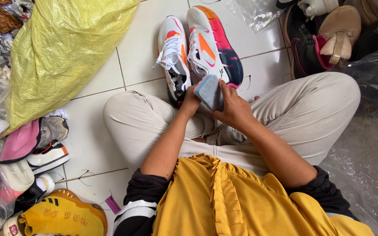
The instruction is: Cleaning the soles of a pair of sneakers with a sponge and then tying the shoelaces.
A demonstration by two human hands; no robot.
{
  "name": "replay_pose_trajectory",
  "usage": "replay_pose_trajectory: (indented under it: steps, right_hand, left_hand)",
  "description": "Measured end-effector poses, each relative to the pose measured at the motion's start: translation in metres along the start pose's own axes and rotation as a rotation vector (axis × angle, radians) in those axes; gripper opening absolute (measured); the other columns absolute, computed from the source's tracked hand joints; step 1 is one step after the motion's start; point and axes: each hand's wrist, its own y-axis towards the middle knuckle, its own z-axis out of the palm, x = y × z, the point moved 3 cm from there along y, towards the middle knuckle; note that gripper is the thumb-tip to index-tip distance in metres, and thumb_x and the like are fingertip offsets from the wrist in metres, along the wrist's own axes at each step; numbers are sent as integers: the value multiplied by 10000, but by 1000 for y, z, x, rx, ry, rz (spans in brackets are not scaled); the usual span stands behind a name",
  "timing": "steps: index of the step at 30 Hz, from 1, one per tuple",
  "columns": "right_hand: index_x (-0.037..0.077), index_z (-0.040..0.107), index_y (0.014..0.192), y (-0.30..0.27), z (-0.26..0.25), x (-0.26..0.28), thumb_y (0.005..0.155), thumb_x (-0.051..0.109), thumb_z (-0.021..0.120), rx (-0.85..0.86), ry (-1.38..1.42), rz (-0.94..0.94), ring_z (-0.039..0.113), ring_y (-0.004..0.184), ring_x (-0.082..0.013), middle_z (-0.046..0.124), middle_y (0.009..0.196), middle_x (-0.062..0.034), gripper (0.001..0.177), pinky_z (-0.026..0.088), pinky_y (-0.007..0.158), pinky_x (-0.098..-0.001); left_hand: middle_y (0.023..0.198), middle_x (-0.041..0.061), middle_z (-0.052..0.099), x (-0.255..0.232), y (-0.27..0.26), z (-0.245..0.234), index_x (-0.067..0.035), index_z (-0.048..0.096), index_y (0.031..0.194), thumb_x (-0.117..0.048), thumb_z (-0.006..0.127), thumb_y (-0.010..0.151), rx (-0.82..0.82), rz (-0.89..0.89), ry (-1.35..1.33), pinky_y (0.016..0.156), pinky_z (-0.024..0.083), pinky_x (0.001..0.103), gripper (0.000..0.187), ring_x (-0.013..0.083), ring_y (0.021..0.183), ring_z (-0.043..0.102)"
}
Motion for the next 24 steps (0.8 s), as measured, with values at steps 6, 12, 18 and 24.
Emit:
replay_pose_trajectory:
  steps: [6,12,18,24]
  right_hand:
    - [149,233,1635,4,-11,-10,735,229,761,-61,40,28,674,1059,-544,538,1349,-288,1046,555,802,-628]
    - [67,229,1622,6,-35,1,784,212,727,-42,162,165,607,1172,-574,461,1428,-338,985,549,867,-649]
    - [29,171,1603,26,1,-48,863,323,786,-135,700,346,621,1159,-540,457,1412,-376,1005,618,757,-534]
    - [-95,141,1547,26,-8,-42,886,288,781,-184,1069,442,712,877,-373,480,1249,-362,996,644,691,-473]
  left_hand:
    - [866,-38,767,18,30,-36,-326,802,955,-542,575,1000,-142,63,672,858,559,354,316,222,955,733]
    - [683,57,664,-69,9,-53,-181,671,739,-540,655,910,-302,69,593,775,529,388,397,264,730,669]
    - [762,99,683,-101,-30,21,-160,720,779,-281,804,771,-256,819,1205,1011,473,563,148,290,777,716]
    - [869,184,735,-120,-62,42,-147,698,936,-482,682,919,-264,885,1246,1040,425,638,335,328,1049,717]
